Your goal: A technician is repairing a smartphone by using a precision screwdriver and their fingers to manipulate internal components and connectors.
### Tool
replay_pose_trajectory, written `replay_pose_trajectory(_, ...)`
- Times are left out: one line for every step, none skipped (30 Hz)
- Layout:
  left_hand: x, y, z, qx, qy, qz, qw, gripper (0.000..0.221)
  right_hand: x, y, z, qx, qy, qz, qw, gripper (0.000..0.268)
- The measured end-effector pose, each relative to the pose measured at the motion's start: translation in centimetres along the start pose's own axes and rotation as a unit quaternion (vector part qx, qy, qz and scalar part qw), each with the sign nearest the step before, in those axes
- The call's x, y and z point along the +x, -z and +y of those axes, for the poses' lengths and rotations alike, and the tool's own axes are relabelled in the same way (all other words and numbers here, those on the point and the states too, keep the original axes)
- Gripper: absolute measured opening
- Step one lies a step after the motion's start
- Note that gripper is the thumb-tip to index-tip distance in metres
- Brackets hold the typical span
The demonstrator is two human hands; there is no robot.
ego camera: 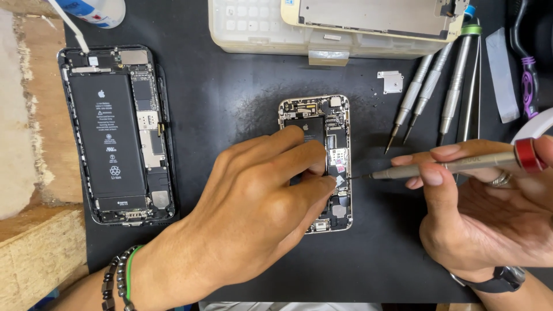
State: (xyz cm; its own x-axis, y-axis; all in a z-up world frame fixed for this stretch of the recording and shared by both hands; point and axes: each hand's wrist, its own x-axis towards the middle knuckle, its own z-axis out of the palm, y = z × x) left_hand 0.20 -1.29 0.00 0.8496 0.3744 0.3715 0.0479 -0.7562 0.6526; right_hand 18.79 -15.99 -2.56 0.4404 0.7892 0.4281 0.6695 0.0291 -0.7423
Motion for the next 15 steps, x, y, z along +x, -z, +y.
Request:
replay_pose_trajectory(0.0, 0.1, 0.0, 0.0, 0.0, 0.0, 1.0, 0.029, 0.0, 0.0, -0.1, 0.0, 0.0, 0.0, 1.0, 0.045)
replay_pose_trajectory(0.0, 0.2, 0.0, 0.006, 0.007, -0.001, 1.0, 0.027, 0.0, 0.0, -0.2, -0.014, -0.008, 0.0, 1.0, 0.026)
replay_pose_trajectory(0.0, 0.3, 0.0, 0.012, 0.013, -0.003, 1.0, 0.024, 0.0, 0.1, -0.3, -0.029, -0.017, 0.0, 0.999, 0.039)
replay_pose_trajectory(0.0, 0.4, 0.0, 0.012, 0.013, -0.003, 1.0, 0.024, 0.0, 0.1, -0.2, -0.029, -0.017, 0.0, 0.999, 0.039)
replay_pose_trajectory(0.1, 0.5, 0.1, 0.003, 0.013, 0.003, 1.0, 0.02, 0.0, 0.1, -0.2, -0.03, -0.018, -0.002, 0.999, 0.04)
replay_pose_trajectory(0.1, 0.6, 0.1, -0.005, 0.013, 0.01, 1.0, 0.017, 0.0, 0.1, -0.1, -0.031, -0.019, -0.004, 0.999, 0.041)
replay_pose_trajectory(0.1, 0.5, 0.1, -0.005, 0.013, 0.01, 1.0, 0.017, 0.2, 0.1, -0.3, -0.031, -0.019, -0.004, 0.999, 0.041)
replay_pose_trajectory(0.1, 0.5, 0.1, -0.007, 0.016, 0.009, 1.0, 0.021, 0.3, 0.1, -0.5, -0.035, -0.03, -0.01, 0.999, 0.041)
replay_pose_trajectory(0.1, 0.5, 0.1, -0.01, 0.018, 0.009, 1.0, 0.026, 0.4, 0.1, -0.7, -0.04, -0.04, -0.016, 0.998, 0.042)
replay_pose_trajectory(0.1, 0.4, 0.1, -0.009, 0.018, 0.009, 1.0, 0.026, 0.4, 0.1, -0.5, -0.04, -0.04, -0.016, 0.998, 0.042)
replay_pose_trajectory(0.0, 0.3, 0.0, -0.002, 0.018, 0.005, 1.0, 0.029, 0.4, 0.1, -0.4, -0.03, -0.03, -0.015, 0.999, 0.035)
replay_pose_trajectory(0.0, 0.2, 0.0, 0.004, 0.018, 0.0, 1.0, 0.031, 0.4, 0.1, -0.2, -0.02, -0.021, -0.013, 0.999, 0.029)
replay_pose_trajectory(-0.1, 0.0, 0.1, 0.005, 0.017, 0.001, 1.0, 0.031, 0.2, 0.1, 0.1, -0.02, -0.02, -0.013, 1.0, 0.029)
replay_pose_trajectory(-0.1, -0.2, 0.1, 0.004, 0.015, -0.005, 1.0, 0.032, -0.1, 0.2, 0.3, -0.003, -0.037, -0.004, 0.999, 0.02)
replay_pose_trajectory(-0.2, -0.3, 0.1, 0.002, 0.012, -0.011, 1.0, 0.033, -0.3, 0.3, 0.6, 0.013, -0.054, 0.005, 0.998, 0.016)
